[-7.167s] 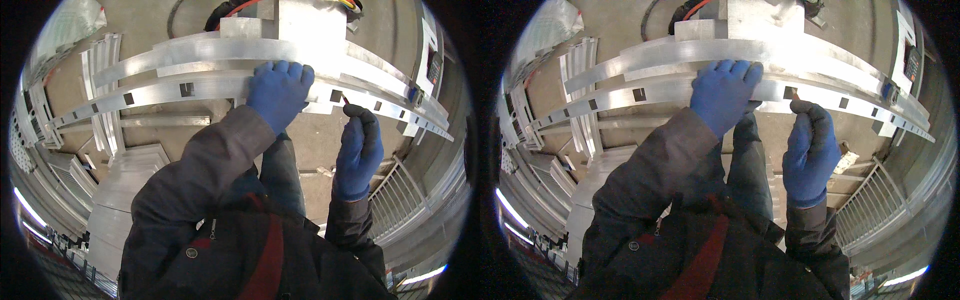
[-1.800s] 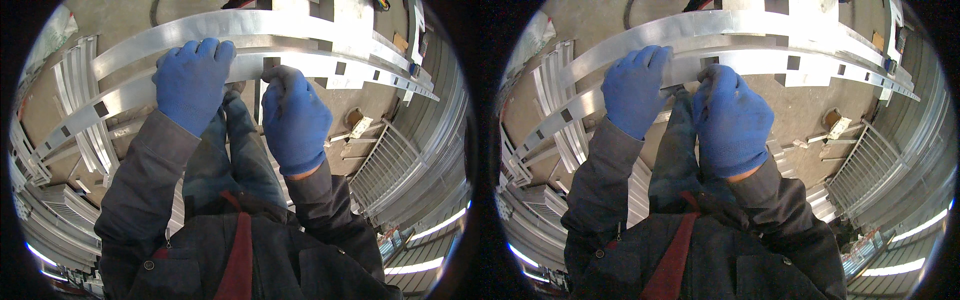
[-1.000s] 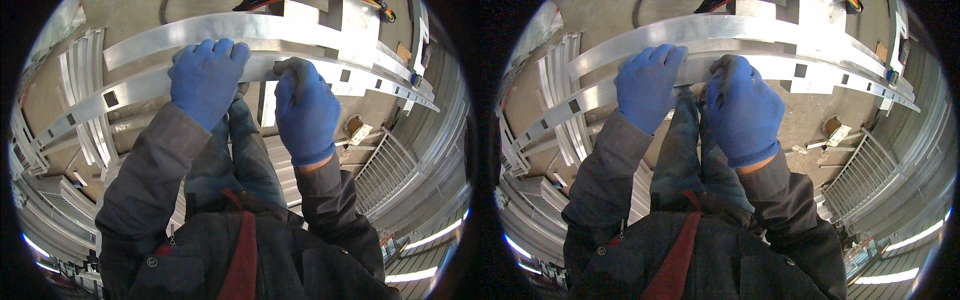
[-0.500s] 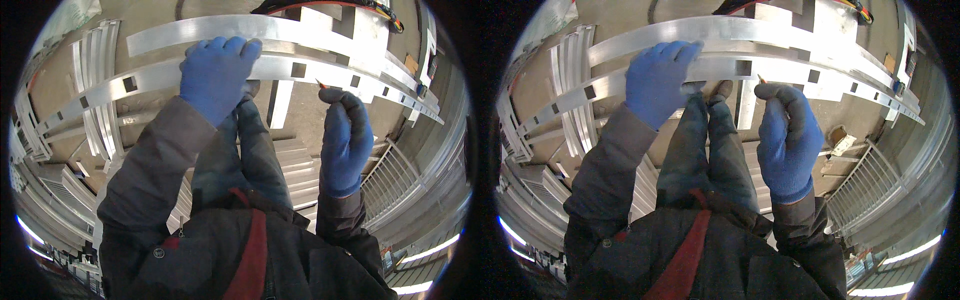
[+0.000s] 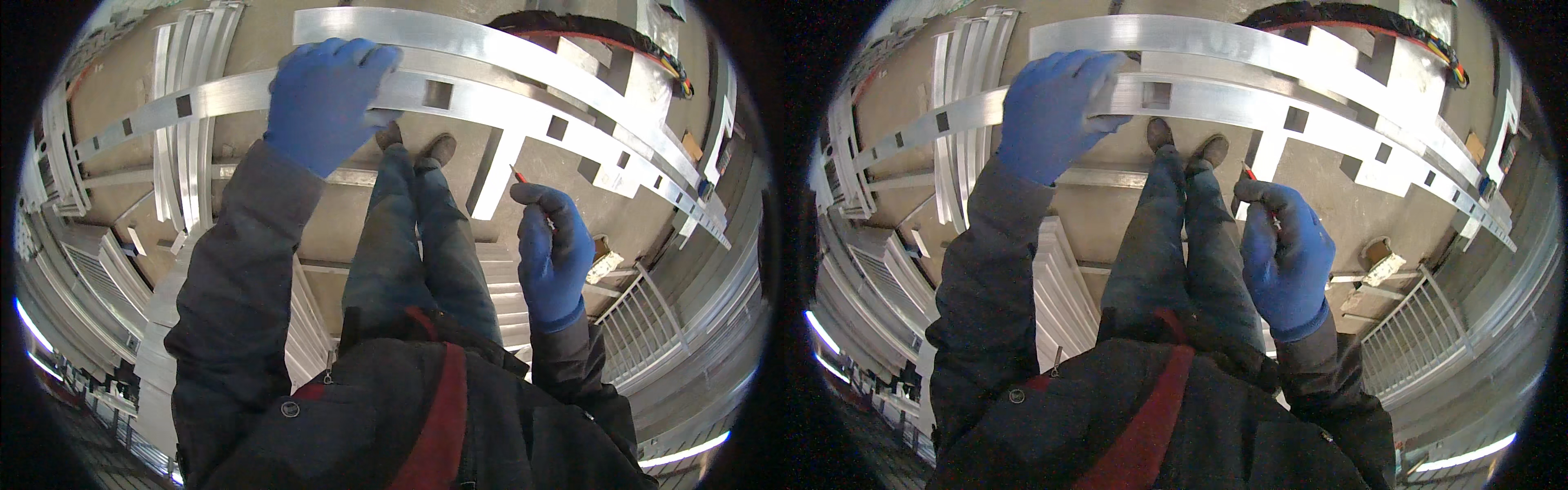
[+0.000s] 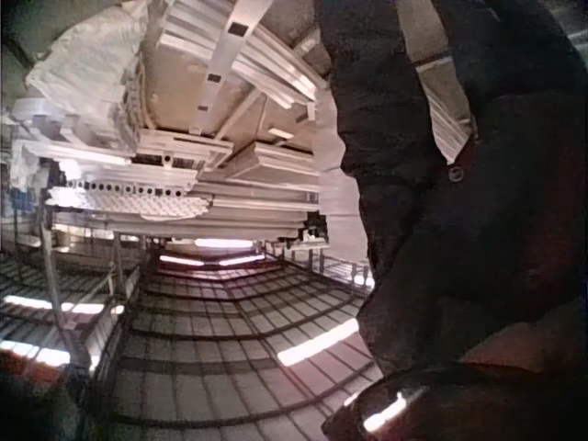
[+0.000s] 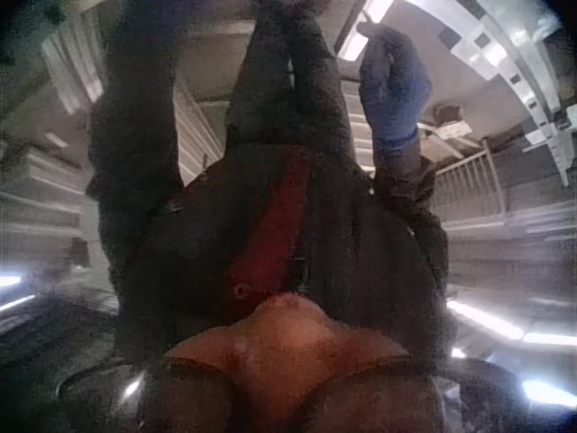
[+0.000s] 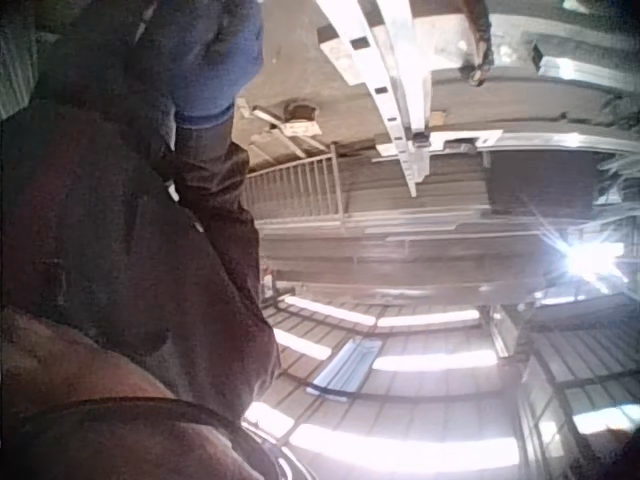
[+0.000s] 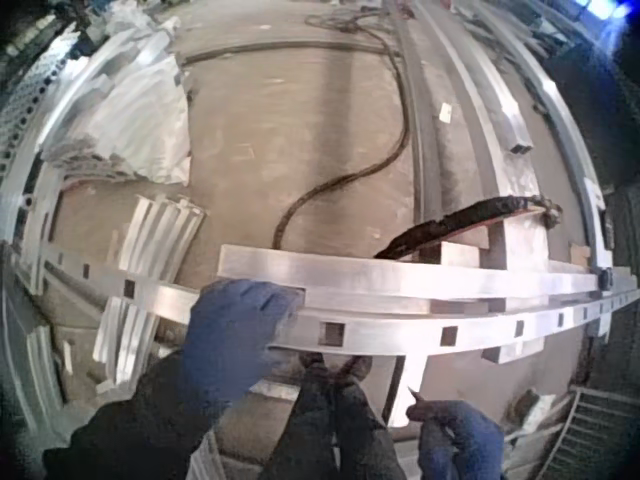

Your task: The person measures a long aluminum frame with a tape measure, then uses a red pencil to mark multiple points along the frame. The person repositions the frame and repeats the marking process on another section.

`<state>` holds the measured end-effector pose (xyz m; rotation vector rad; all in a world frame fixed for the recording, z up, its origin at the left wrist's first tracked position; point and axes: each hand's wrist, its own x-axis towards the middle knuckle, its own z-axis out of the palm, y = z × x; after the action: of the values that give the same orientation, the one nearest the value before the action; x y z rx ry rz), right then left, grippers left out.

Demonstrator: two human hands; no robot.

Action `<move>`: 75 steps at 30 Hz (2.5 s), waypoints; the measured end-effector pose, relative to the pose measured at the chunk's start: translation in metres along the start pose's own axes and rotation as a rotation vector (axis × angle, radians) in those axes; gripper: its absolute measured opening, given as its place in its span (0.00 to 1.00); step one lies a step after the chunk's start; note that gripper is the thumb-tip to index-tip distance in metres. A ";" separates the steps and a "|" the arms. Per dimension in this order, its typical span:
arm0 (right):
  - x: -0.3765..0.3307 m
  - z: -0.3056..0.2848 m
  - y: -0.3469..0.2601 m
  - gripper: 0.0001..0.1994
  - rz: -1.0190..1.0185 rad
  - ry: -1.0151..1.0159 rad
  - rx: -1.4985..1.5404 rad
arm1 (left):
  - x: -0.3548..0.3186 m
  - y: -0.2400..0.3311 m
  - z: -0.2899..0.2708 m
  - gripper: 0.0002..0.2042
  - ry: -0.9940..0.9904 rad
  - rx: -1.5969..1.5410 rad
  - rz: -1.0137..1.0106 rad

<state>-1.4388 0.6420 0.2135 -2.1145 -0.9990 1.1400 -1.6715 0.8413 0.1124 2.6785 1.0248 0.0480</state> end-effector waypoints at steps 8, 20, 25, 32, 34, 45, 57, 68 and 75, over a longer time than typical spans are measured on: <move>0.003 0.011 0.002 0.09 -0.044 -0.004 -0.015 | -0.006 -0.008 -0.004 0.32 -0.019 0.159 0.022; -0.003 -0.004 0.003 0.12 -0.075 -0.022 0.061 | -0.066 -0.102 -0.049 0.35 -0.051 0.123 -0.055; -0.001 -0.016 0.008 0.13 -0.153 -0.031 0.120 | -0.075 -0.101 -0.065 0.34 0.075 0.160 0.030; 0.000 -0.027 0.018 0.14 -0.166 -0.022 0.111 | -0.055 -0.041 -0.038 0.35 0.056 0.031 -0.042; 0.000 -0.023 0.017 0.13 -0.174 -0.062 0.120 | -0.044 -0.012 -0.024 0.36 0.093 0.088 -0.075; -0.004 0.003 -0.010 0.09 -0.399 -0.091 -0.026 | -0.002 0.020 -0.010 0.33 -0.050 0.107 -0.042; 0.012 0.058 -0.033 0.09 -0.300 0.106 -0.014 | 0.005 0.010 -0.002 0.25 0.003 0.063 0.044; 0.033 0.124 -0.053 0.10 -0.189 0.339 -0.123 | 0.012 0.000 0.007 0.15 -0.027 0.031 0.129; 0.046 0.132 -0.050 0.09 -0.247 0.379 -0.334 | 0.015 0.000 0.004 0.17 -0.026 0.012 0.140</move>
<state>-1.5531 0.7217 0.1622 -2.2638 -1.2832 0.4521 -1.6599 0.8497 0.1073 2.7506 0.8313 0.0350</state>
